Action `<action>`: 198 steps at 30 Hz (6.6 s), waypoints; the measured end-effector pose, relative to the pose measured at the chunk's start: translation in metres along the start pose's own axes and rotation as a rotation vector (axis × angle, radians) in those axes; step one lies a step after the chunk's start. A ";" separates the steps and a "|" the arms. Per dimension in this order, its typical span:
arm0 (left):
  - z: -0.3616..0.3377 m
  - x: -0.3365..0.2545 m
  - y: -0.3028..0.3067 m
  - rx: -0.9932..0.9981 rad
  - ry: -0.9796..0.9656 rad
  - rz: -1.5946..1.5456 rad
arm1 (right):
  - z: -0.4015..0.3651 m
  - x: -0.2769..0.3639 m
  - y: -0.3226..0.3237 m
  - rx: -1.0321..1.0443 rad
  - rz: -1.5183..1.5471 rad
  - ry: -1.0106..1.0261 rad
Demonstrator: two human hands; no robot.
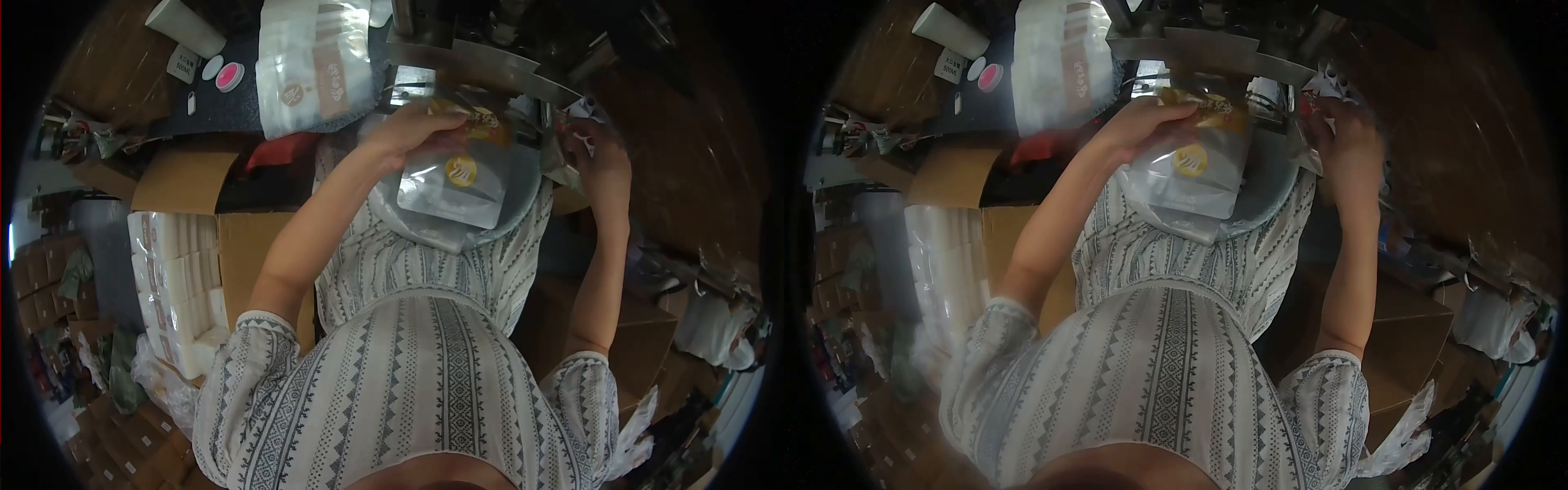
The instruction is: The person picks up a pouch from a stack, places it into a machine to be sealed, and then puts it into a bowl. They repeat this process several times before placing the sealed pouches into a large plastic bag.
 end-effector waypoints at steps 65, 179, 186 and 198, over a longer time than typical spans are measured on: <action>-0.067 -0.020 0.076 -0.579 -1.031 1.496 | 0.015 -0.015 -0.025 -0.176 -0.264 0.140; -0.067 -0.006 -0.015 -0.085 -0.802 1.111 | -0.010 0.084 -0.003 0.229 0.365 0.389; -0.027 0.009 -0.004 0.059 -0.475 0.704 | 0.001 0.057 -0.009 0.125 0.449 0.131; -0.009 -0.019 0.031 -0.094 -0.361 0.353 | -0.011 -0.052 -0.028 0.233 -0.343 -0.164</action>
Point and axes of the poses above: each hand's wrist, its own z-axis towards the middle knuckle, its own y-axis out of the back of the hand, x = y × z, the point moved 6 cm from there along z, towards the middle knuckle, and after that the axes turned 13 degrees about -z, right-handed, at the moved point
